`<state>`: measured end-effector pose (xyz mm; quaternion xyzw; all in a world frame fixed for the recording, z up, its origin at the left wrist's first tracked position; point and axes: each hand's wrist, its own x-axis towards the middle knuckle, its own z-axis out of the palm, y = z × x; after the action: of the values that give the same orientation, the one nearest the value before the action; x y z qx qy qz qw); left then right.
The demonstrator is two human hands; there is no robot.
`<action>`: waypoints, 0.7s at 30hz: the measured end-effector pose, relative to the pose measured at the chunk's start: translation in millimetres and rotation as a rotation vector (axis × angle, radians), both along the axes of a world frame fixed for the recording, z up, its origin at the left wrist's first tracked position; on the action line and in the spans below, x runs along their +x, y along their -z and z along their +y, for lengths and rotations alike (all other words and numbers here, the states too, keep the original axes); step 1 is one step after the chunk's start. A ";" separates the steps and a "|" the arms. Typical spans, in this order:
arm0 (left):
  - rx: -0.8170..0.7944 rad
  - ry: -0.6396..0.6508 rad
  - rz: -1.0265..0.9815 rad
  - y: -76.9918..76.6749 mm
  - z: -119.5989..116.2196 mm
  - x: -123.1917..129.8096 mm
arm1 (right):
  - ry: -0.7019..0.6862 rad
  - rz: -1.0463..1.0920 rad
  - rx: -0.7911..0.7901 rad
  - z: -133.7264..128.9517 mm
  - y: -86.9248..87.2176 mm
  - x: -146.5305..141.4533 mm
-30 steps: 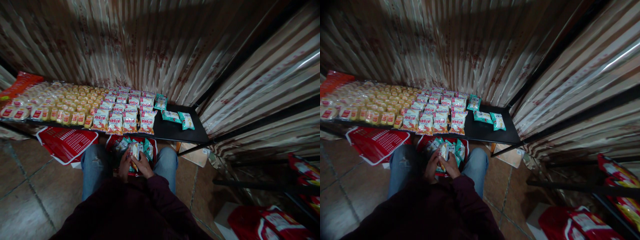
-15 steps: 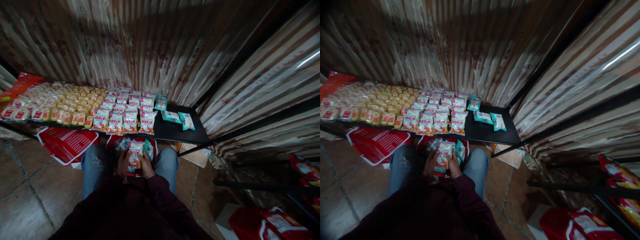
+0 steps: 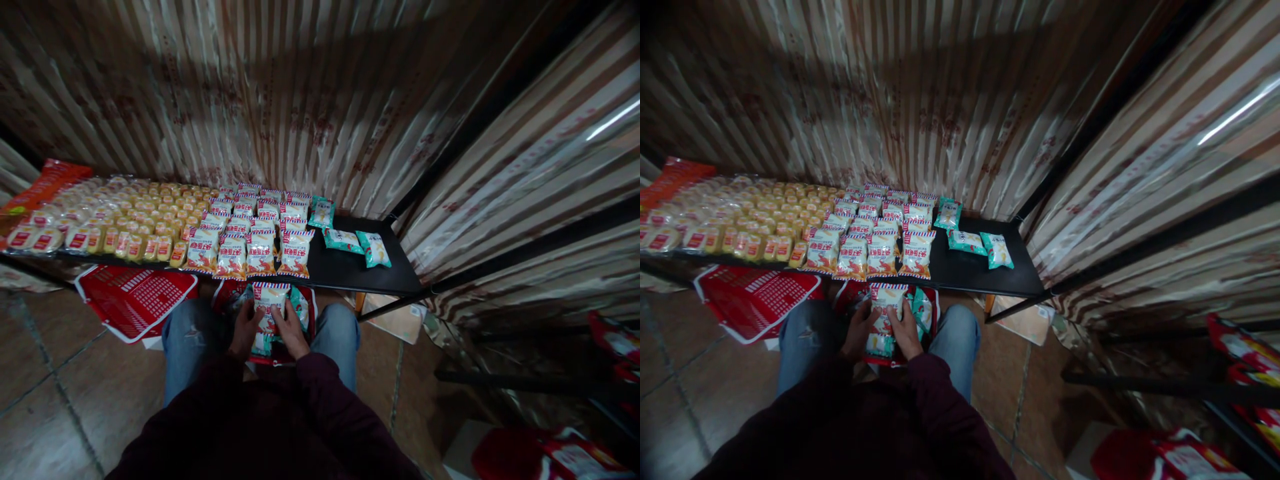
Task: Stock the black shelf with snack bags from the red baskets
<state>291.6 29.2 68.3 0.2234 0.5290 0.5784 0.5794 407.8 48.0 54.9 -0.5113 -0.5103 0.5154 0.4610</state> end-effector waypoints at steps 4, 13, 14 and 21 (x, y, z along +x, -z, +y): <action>0.023 0.008 0.034 -6.7 6.1 -3.6 | -0.027 0.018 -0.014 11.2 1.0 -4.9; 0.092 -0.074 0.336 -15.8 32.0 -9.0 | 0.018 -0.062 0.046 31.7 -14.7 -22.5; 0.092 -0.081 0.380 -16.7 35.3 -9.8 | 0.030 -0.085 0.069 34.8 -16.4 -24.7; 0.159 -0.150 0.535 -28.1 56.2 -16.2 | 0.142 -0.241 0.216 59.4 -14.5 -39.5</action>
<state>275.4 85.4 96.3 0.3731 0.6312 0.5797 0.3555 368.3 107.5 69.4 -0.5518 -0.5769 0.3584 0.4840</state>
